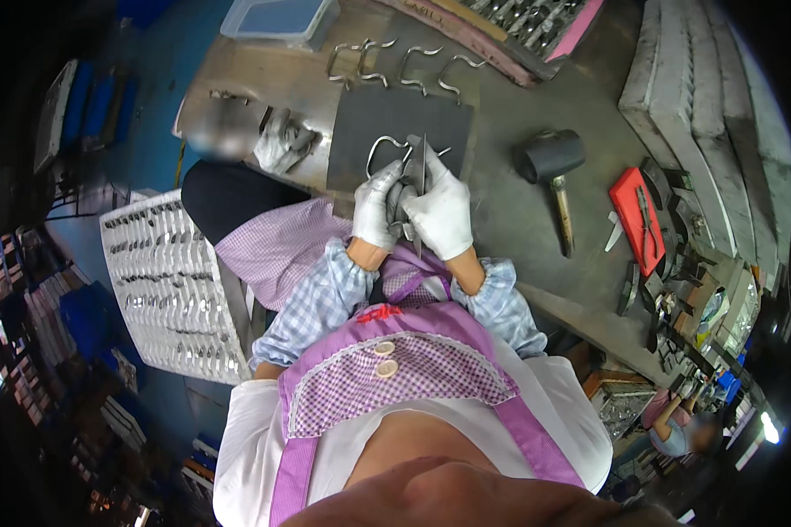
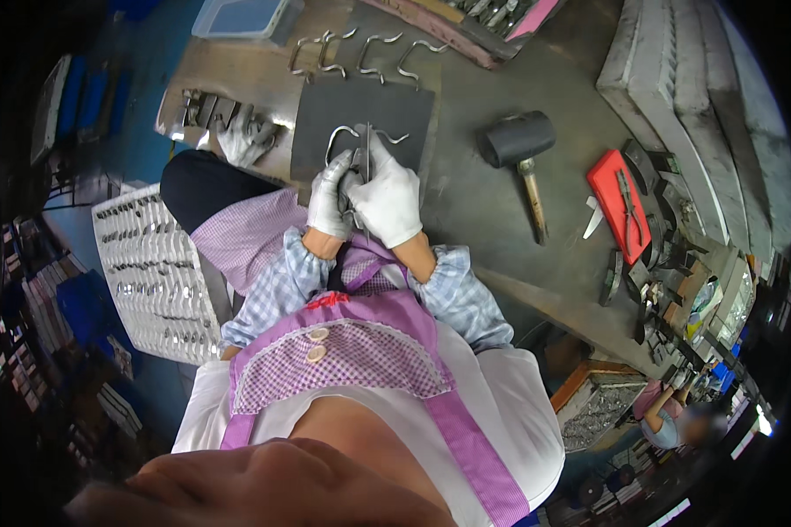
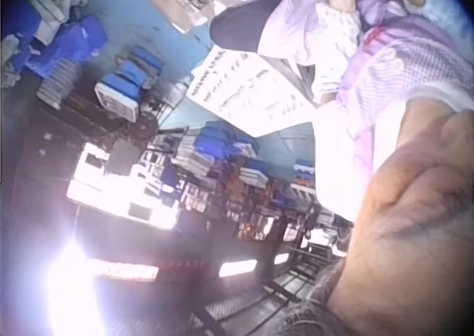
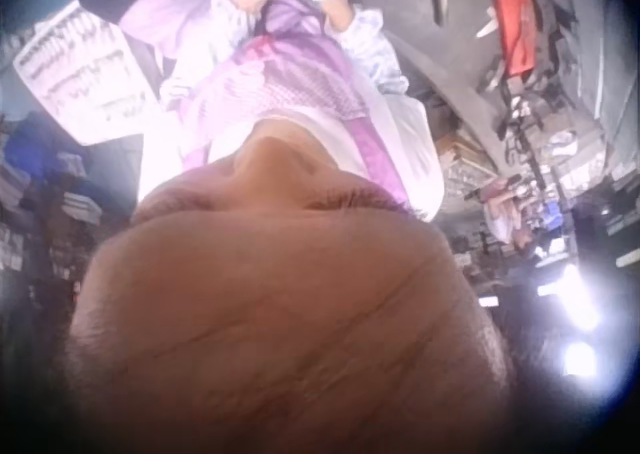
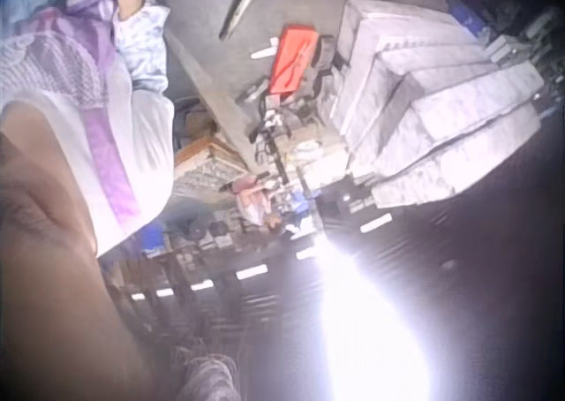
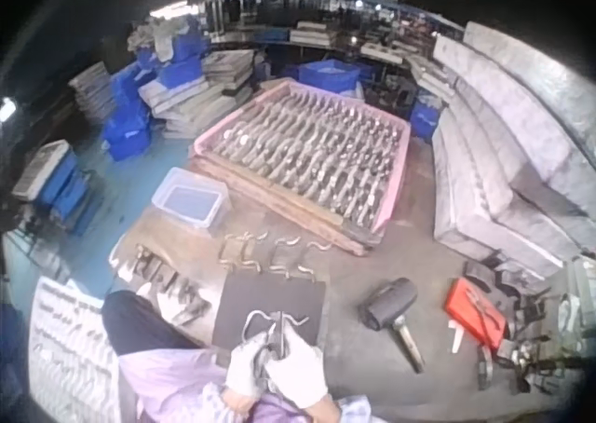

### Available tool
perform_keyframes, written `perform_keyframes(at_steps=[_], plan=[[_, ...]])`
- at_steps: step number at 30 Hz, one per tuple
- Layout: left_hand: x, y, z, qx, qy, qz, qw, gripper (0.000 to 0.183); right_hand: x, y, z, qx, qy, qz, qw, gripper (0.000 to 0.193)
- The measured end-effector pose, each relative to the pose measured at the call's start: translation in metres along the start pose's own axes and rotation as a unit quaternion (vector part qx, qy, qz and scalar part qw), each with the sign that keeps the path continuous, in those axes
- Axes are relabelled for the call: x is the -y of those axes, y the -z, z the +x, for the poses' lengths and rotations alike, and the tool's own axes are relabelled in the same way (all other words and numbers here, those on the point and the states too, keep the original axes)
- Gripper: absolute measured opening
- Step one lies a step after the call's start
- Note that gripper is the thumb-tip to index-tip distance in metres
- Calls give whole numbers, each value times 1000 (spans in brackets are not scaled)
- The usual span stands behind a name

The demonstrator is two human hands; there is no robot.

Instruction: Hammering small metal wire components with a rubber mallet to flatten or shape them on a workbench.

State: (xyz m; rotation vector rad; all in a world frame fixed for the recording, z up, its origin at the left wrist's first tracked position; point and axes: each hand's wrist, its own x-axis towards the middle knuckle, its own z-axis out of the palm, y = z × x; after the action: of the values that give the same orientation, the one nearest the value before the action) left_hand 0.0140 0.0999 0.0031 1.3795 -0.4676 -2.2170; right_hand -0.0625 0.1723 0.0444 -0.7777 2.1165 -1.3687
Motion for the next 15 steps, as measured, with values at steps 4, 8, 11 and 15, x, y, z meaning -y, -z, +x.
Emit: perform_keyframes(at_steps=[4,8,11,15], plan=[[0,11,-2,101,-88,47,990,24,-13,-7,-10,39,-32,112,992,66],[-22,18,8,87,-114,205,968,33,-23,3,-2,-37,10,52,998,58],[-57,25,28,76,-118,226,964,42,-50,47,0,3,-24,-216,976,55],[-108,49,27,108,-197,301,927,31,-106,126,-3,-342,67,-427,835,49]])
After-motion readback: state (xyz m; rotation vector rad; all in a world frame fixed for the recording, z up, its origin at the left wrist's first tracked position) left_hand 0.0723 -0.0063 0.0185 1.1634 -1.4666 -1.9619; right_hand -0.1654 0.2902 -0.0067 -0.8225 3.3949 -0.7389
